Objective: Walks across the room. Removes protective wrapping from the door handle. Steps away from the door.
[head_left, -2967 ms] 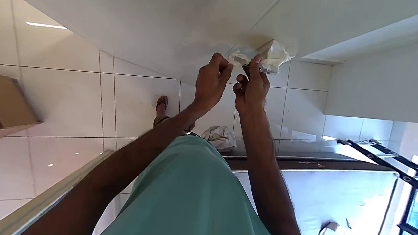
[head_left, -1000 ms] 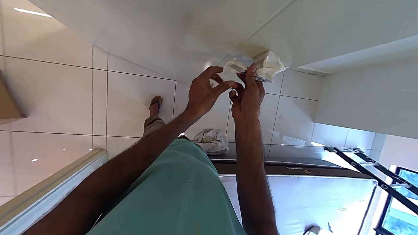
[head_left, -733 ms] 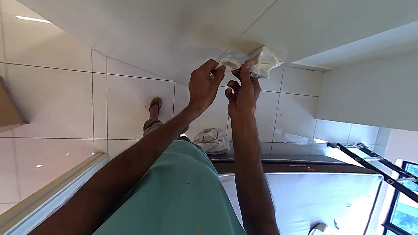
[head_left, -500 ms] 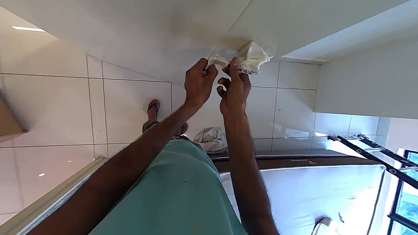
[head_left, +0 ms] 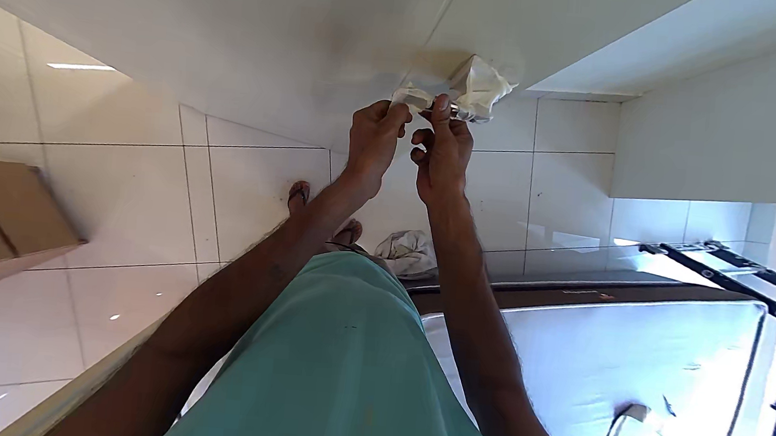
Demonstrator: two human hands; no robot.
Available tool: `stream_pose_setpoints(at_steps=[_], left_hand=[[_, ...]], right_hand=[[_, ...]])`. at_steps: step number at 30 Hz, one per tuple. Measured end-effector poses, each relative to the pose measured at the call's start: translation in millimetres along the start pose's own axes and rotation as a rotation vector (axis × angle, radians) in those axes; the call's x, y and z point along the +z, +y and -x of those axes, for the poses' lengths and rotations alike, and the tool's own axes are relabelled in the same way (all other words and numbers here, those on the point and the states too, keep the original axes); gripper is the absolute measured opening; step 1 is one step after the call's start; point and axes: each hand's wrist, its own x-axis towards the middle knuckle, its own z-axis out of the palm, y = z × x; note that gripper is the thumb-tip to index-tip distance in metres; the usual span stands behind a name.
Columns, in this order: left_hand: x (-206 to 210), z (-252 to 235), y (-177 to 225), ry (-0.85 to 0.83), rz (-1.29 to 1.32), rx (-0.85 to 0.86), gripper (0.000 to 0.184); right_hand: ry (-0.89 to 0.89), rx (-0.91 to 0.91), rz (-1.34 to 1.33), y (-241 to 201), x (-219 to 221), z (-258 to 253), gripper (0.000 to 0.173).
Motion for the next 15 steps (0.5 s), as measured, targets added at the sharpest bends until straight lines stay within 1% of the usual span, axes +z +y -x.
stream_pose_setpoints(at_steps=[2,3,5,7,10,11,13,15], left_hand=[[-13.5,-4.6,-6.7,-0.017,-0.255,0.176,0.027],[-20.5,-6.3,-7.2,-0.027,-0.383,0.225,0.029],[-28.4,-5.5,-5.1,-0.047,-0.56,0.255,0.031],[-31.0,-3.9,-3.4,-0.031,-0.677,0.267,0.033],[-33.4,-0.5,-0.8,-0.004,-0.813,0.334,0.038],[-34.2,1.5,-1.0,0.006,-0.858,0.369,0.039],[-35.3,6.4,0.2,0.03,-0.958,0.432,0.04],[-35.8,8.6,2.1,0.06,-1.017,0.484,0.037]], right_hand=[[-0.06,-0.019,-0.032,14.4,-2.7,-3.4,0.015],[-0.068,-0.033,-0.047,19.6,-1.5,-3.0,0.014],[-0.061,-0.093,-0.083,24.0,1.1,-0.1,0.015],[-0.084,-0.151,-0.089,25.8,2.4,2.9,0.022],[-0.105,-0.216,-0.077,32.0,3.5,8.0,0.025],[-0.09,-0.225,-0.07,34.0,4.7,10.5,0.024],[-0.013,-0.229,-0.046,36.4,9.4,14.3,0.014],[0.051,-0.24,-0.04,39.5,12.5,14.9,0.013]])
